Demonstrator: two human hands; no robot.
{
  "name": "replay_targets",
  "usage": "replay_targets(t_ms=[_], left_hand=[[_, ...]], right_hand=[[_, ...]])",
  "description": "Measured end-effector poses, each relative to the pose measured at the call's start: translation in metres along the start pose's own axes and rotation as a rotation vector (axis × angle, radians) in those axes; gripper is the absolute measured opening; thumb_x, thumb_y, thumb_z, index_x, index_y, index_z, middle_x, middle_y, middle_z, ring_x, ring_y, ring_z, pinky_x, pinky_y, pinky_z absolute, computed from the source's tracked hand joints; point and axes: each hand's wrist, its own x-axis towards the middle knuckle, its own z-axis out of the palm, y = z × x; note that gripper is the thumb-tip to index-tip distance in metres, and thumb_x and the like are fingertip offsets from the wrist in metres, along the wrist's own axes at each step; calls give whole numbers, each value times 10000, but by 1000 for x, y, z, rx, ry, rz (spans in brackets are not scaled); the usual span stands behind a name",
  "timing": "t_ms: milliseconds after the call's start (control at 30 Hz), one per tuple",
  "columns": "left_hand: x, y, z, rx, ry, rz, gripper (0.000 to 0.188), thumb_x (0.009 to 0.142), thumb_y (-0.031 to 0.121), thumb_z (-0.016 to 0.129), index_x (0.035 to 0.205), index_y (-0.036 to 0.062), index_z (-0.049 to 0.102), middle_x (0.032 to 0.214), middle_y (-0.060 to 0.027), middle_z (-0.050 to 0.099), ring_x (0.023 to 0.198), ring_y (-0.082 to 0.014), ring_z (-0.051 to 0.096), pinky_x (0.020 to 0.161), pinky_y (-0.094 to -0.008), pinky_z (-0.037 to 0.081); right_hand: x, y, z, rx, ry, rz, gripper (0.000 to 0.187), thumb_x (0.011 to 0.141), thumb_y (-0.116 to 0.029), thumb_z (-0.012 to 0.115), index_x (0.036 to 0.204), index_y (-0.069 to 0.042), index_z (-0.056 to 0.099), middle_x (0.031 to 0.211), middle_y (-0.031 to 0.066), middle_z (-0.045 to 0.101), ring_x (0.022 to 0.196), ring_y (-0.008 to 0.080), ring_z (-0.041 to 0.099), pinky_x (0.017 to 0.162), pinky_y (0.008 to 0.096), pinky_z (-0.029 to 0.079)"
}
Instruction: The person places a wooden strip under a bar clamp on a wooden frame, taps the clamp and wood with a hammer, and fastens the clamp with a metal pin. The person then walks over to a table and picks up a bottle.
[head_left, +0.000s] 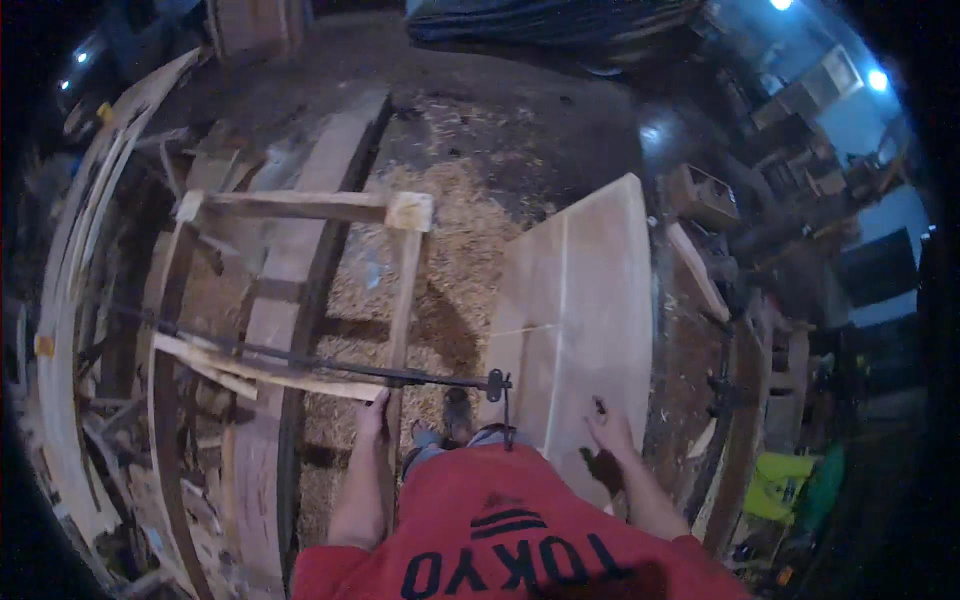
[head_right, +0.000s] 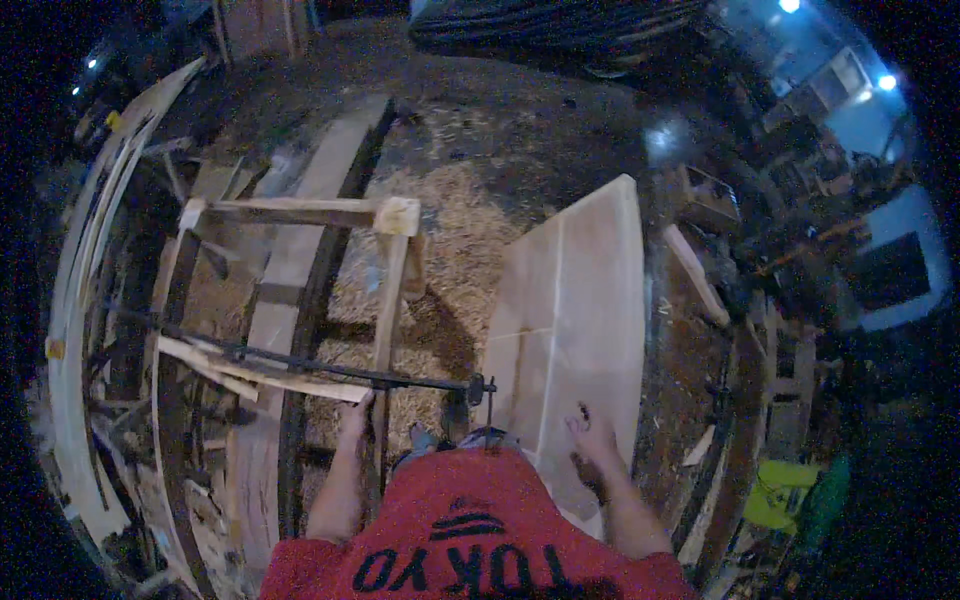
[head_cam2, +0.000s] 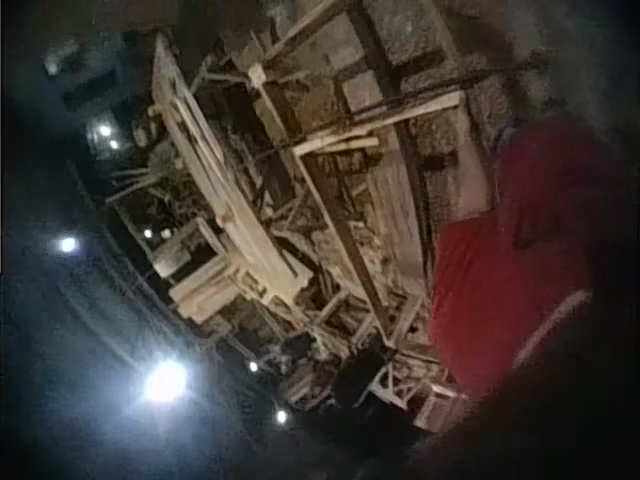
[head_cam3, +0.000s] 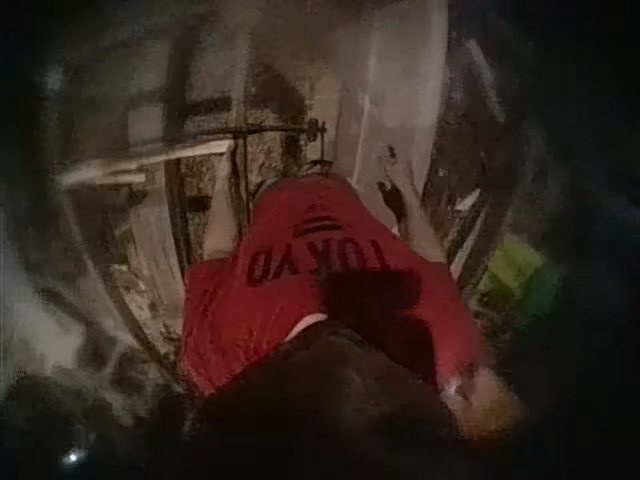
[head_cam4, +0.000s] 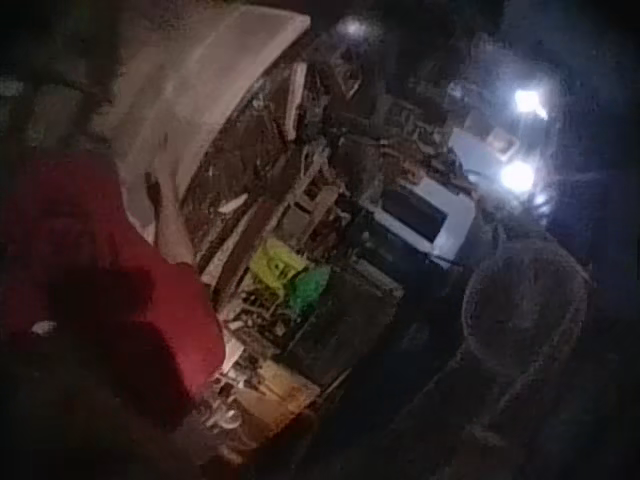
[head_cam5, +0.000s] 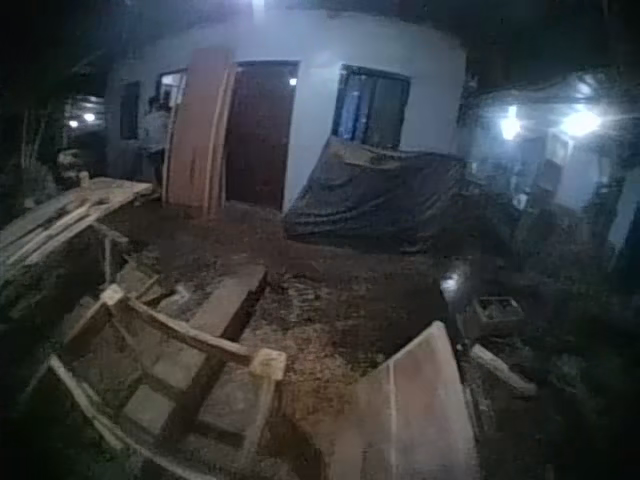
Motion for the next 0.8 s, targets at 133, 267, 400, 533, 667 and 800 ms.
replay_targets(t_ms=[133,267,400,533,667,800], left_hand=[[21,-18,-18,26,12,-41,574,830,88,735,1314,-15,445,1209,-121,596,1080,-243,589,950,-355,467],[12,-25,-5,-137,23,-4,571,835,91,735,1314,-21,444,1215,-124,600,1068,-232,596,934,-348,472],[-10,14,21,0,146,-129,553,835,87,736,1293,-32,452,1171,-118,619,1051,-220,606,925,-343,479],[-12,2,-9,177,108,14,515,863,105,710,1284,-50,457,1175,-116,619,1041,-212,610,908,-336,489],[-34,37,37,215,244,-45,448,926,125,628,1297,-45,446,1199,-126,620,1035,-201,618,891,-327,498],[-68,-6,63,1110,657,240,631,892,380,644,1341,-17,446,1206,-227,607,1066,-394,605,915,-435,460]], right_hand=[[27,18,-37,-140,280,-149,575,822,-266,704,1314,-30,525,1067,214,661,832,314,658,791,414,517],[107,24,-74,-228,190,-40,600,818,-274,693,1329,-17,512,1190,246,603,1127,382,574,981,447,443],[185,21,-92,-420,346,-225,688,814,-269,682,1409,-32,432,1399,279,406,1327,413,384,1087,436,347],[262,-4,-104,-722,222,-268,726,815,-269,672,1455,-68,394,1546,279,156,1410,438,232,1142,478,251],[268,20,-104,-789,230,-319,731,820,-269,641,1466,-55,377,1552,295,115,1422,462,180,1150,540,187],[286,10,-102,-675,202,-422,728,831,-272,594,1462,5,357,1544,324,91,1421,480,154,1137,574,169]])
